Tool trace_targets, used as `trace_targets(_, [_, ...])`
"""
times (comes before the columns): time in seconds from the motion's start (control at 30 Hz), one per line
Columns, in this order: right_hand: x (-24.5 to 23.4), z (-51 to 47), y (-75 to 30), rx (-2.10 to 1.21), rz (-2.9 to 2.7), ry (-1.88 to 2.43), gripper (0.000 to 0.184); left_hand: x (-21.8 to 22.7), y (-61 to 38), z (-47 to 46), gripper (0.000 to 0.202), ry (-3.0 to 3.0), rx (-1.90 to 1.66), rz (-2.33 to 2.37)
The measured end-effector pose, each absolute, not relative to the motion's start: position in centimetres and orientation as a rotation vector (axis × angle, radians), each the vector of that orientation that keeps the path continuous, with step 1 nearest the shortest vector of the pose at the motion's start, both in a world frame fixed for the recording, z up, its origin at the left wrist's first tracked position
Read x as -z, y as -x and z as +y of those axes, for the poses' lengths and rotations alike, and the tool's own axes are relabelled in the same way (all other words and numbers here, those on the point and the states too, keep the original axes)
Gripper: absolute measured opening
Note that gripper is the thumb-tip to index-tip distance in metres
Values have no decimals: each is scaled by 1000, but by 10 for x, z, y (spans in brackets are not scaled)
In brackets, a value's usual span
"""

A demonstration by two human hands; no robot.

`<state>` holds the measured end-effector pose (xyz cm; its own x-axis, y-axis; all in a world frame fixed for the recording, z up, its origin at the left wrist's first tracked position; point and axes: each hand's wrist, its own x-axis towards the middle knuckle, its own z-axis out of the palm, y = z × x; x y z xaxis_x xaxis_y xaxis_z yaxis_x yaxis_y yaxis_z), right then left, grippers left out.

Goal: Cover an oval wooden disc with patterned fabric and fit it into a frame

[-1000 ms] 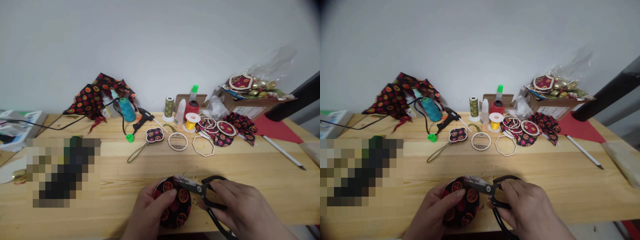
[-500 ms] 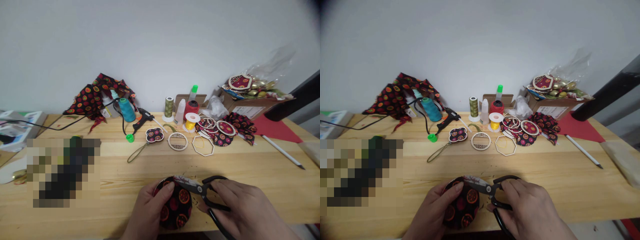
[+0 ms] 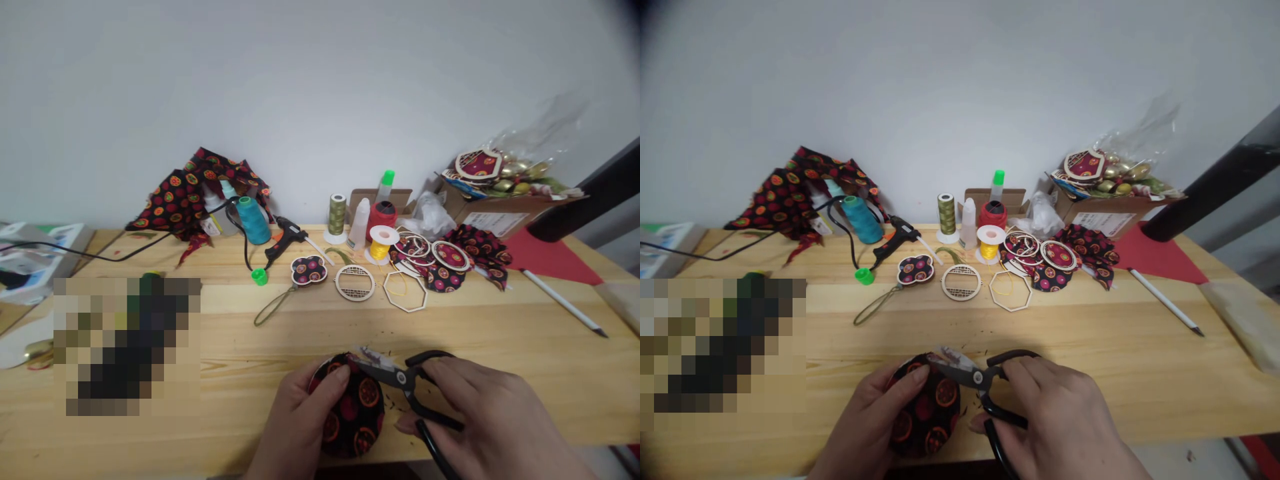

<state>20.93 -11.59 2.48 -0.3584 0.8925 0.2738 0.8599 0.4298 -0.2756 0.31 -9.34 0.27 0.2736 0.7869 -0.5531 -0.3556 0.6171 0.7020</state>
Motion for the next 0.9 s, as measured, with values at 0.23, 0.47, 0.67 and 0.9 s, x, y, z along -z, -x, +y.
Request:
trace_targets(0.23, [-24,-115,-211,-113,-2343,1436,9,1,-1,-93,33,-551,-784,1050])
trace_targets(0.47, [-21,-116,-212,-113,-2353,1411,8,0,-2,-94,29,-604,-789,1100])
trace_targets(0.67, [-21,-116,-213,-175,-2351,1457,14,1,-1,-94,30,-634,-778,1108])
trace_targets(0.9, [-24,-117,-212,-307,-2353,1491,9,3,1,-95,26,-707,-807,1121])
